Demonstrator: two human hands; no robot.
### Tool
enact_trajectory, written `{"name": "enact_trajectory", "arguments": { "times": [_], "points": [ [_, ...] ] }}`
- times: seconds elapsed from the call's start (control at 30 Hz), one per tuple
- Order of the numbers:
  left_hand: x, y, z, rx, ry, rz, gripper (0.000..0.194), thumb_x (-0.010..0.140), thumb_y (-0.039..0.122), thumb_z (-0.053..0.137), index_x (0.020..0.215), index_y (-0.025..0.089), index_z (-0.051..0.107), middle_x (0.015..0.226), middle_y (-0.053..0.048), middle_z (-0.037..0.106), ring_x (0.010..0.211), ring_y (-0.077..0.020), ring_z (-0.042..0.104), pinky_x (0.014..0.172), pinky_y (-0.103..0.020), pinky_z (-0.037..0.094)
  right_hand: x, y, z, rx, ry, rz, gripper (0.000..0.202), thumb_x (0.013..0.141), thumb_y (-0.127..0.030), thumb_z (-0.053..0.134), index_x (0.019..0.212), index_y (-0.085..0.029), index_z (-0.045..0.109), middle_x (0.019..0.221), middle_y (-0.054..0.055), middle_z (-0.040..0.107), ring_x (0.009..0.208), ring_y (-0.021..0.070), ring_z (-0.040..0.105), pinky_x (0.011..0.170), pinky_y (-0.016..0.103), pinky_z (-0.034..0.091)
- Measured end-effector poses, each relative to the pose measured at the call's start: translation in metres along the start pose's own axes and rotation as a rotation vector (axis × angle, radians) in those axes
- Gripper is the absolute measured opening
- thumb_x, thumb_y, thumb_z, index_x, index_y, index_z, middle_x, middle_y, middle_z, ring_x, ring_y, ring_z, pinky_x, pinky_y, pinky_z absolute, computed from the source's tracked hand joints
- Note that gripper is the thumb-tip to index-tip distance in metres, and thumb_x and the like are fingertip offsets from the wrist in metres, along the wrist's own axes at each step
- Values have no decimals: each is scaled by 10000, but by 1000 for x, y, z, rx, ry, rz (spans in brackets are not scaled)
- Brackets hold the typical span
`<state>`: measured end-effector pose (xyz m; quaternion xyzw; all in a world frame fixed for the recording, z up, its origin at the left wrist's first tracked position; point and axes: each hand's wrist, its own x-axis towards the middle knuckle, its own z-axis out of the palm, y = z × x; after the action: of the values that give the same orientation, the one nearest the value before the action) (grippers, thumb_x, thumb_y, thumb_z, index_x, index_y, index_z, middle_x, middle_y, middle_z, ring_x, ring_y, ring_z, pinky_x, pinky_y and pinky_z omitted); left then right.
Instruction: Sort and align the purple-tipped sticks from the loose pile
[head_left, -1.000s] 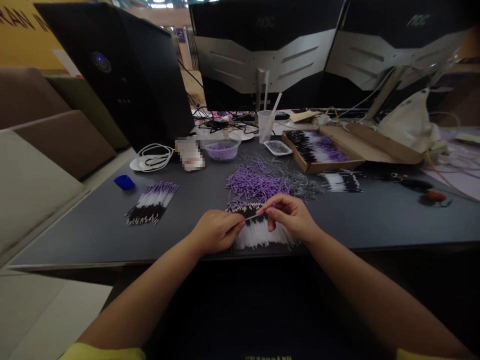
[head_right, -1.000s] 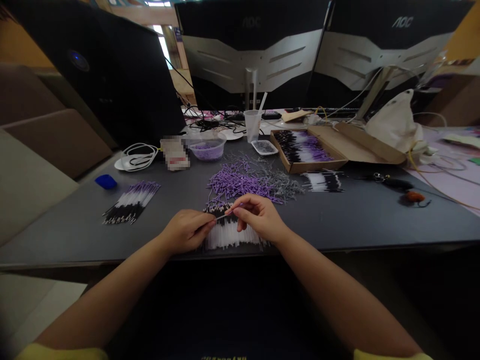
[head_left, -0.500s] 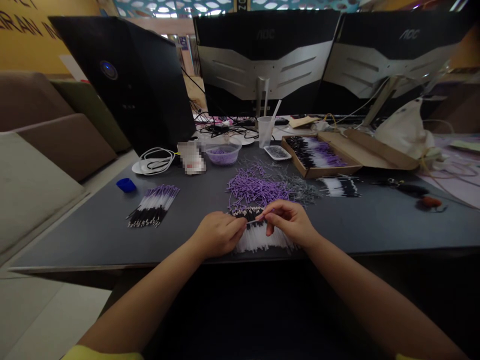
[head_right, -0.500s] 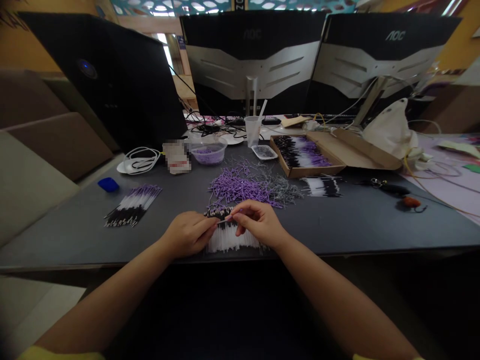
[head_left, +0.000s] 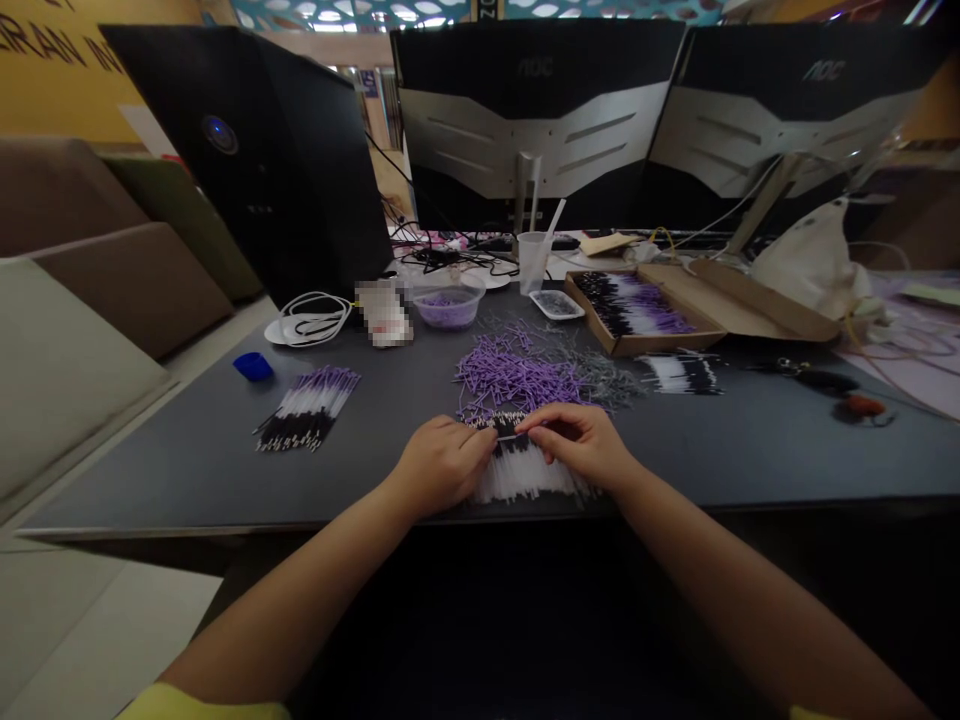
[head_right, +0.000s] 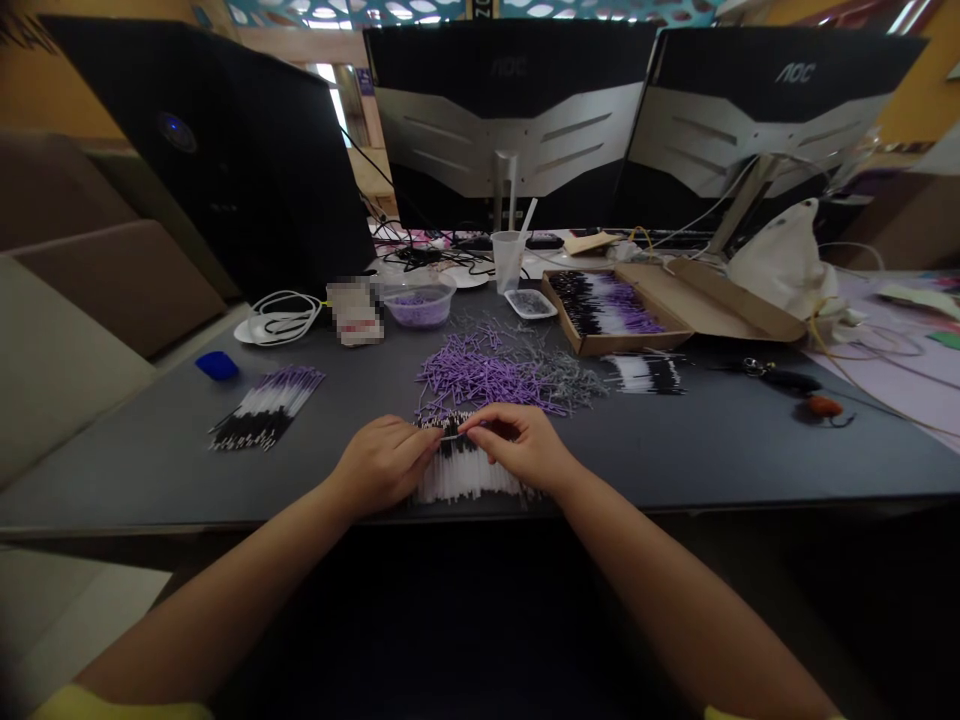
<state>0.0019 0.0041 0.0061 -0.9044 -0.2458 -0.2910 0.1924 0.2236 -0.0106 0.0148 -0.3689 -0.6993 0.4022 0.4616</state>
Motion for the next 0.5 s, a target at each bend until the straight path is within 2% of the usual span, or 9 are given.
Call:
{"name": "enact_trajectory", "arguments": {
  "times": [0.2, 0.5],
  "points": [
    [-5, 1, 3, -23, 39, 16, 138, 901, 156, 469, 955, 123, 592, 696, -34, 674, 594, -149, 613, 592, -275, 441, 0, -2, 3, 37, 44, 41, 166, 804, -298, 656, 869, -166, 731, 601, 4, 642, 460, 84, 543, 469, 218, 475],
    [-6, 1, 4, -85, 37, 14, 149, 888, 126, 446, 957, 133, 578, 716, -48, 676, 624, -148, 619, 646, -284, 486, -1, -2, 6, 103, 16, 38, 158, 791, -288, 676, 887, -191, 756, 609, 1, 660, 460, 91, 554, 461, 233, 495]
  ]
}}
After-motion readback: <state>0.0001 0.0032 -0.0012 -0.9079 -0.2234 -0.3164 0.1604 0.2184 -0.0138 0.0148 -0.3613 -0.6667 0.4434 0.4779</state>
